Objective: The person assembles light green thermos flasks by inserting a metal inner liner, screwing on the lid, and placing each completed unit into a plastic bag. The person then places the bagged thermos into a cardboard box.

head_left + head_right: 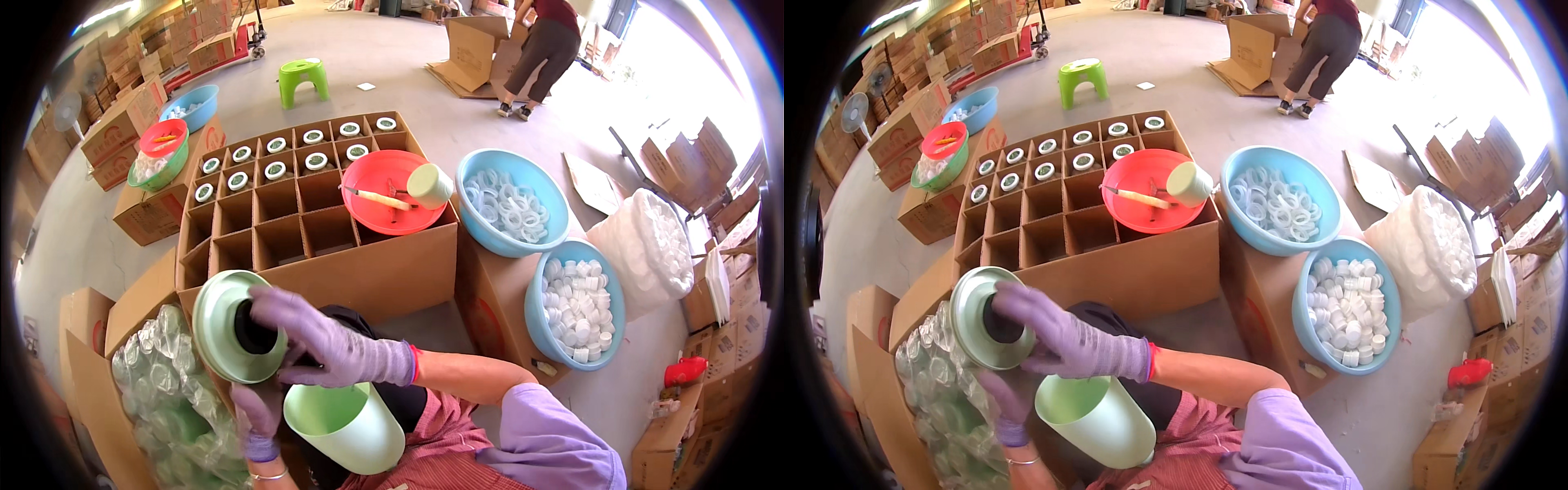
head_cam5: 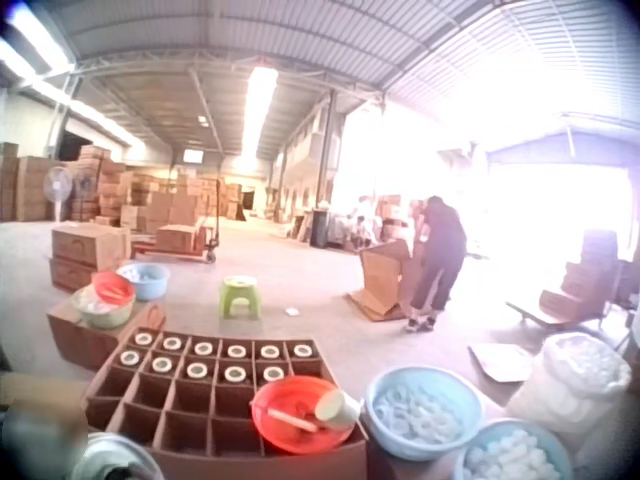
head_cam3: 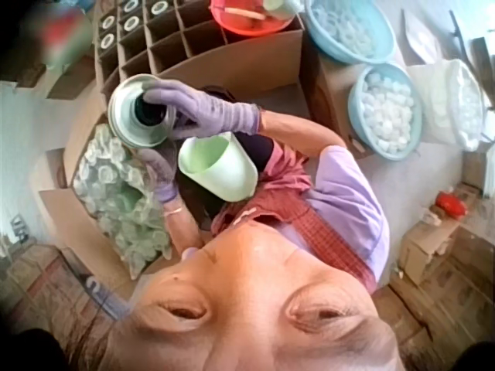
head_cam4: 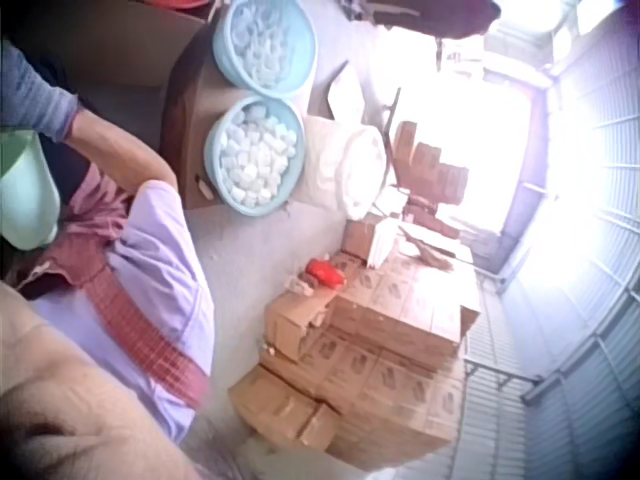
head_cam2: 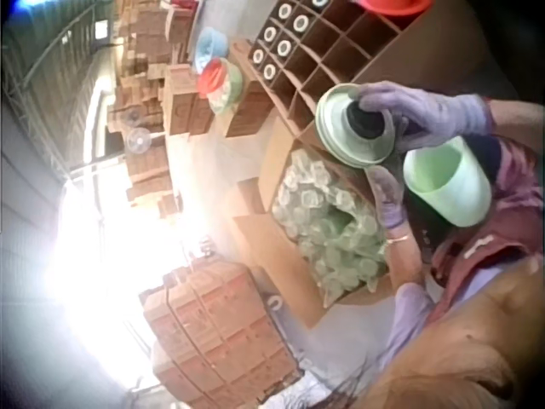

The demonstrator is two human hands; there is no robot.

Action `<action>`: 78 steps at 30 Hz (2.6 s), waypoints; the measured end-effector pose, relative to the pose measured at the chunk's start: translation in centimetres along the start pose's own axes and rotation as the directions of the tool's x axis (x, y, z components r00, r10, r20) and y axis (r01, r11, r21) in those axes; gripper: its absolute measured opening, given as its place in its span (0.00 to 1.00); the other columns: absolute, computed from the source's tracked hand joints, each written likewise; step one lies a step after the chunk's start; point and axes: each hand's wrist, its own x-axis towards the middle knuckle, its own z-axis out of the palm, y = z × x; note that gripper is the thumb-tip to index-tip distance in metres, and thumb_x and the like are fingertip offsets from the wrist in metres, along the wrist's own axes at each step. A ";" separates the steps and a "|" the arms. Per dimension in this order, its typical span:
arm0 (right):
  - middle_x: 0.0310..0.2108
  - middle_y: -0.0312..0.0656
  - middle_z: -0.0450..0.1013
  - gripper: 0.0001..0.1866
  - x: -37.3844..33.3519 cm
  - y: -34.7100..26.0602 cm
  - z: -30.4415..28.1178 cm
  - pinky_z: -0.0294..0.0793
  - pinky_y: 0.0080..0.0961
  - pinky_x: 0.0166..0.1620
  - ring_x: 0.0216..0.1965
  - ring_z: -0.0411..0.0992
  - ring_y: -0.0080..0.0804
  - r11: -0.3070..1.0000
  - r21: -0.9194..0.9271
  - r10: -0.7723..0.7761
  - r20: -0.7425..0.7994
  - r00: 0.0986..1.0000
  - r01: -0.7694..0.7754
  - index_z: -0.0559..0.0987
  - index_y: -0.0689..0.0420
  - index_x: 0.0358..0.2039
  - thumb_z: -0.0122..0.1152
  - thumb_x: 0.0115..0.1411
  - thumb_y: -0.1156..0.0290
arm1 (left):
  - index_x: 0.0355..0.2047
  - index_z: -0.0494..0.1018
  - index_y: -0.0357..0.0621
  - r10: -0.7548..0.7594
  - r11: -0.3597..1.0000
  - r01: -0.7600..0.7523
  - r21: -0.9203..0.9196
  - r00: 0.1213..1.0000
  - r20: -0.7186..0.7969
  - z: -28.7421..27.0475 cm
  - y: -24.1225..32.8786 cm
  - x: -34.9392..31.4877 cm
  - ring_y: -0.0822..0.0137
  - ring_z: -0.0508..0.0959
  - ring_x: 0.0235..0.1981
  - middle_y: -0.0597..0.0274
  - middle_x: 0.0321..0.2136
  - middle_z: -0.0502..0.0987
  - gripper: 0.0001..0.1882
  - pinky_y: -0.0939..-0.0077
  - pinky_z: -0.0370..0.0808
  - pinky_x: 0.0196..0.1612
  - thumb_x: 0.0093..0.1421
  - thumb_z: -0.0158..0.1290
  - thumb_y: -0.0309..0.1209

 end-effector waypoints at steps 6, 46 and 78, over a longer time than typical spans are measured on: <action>0.65 0.49 0.57 0.33 1.7 0.2 0.5 0.69 0.46 0.61 0.62 0.62 0.50 0.718 -0.652 -0.176 0.169 0.970 0.244 0.70 0.40 0.61 0.59 0.52 0.70 | 0.70 0.50 0.50 -0.049 0.961 0.026 -0.275 0.996 -0.078 0.1 -0.4 0.0 0.55 0.63 0.65 0.59 0.64 0.61 0.43 0.53 0.67 0.63 0.66 0.37 0.66; 0.42 0.50 0.78 0.23 7.2 24.7 -30.7 0.73 0.43 0.53 0.47 0.76 0.50 0.103 -0.915 0.734 -0.194 0.651 -0.390 0.82 0.50 0.41 0.46 0.66 0.47 | 0.51 0.76 0.41 -0.294 0.859 0.081 0.506 0.886 0.358 -1.0 0.3 5.7 0.56 0.76 0.50 0.55 0.46 0.78 0.19 0.64 0.72 0.55 0.59 0.55 0.28; 0.44 0.47 0.67 0.40 6.3 -1.0 -7.0 0.68 0.47 0.53 0.46 0.68 0.47 0.811 -0.549 -0.135 0.158 0.978 0.200 0.69 0.58 0.57 0.73 0.44 0.58 | 0.64 0.63 0.49 -0.258 0.661 0.218 -0.718 0.965 0.055 -0.1 -1.1 8.9 0.54 0.71 0.60 0.57 0.61 0.69 0.35 0.50 0.74 0.58 0.68 0.36 0.61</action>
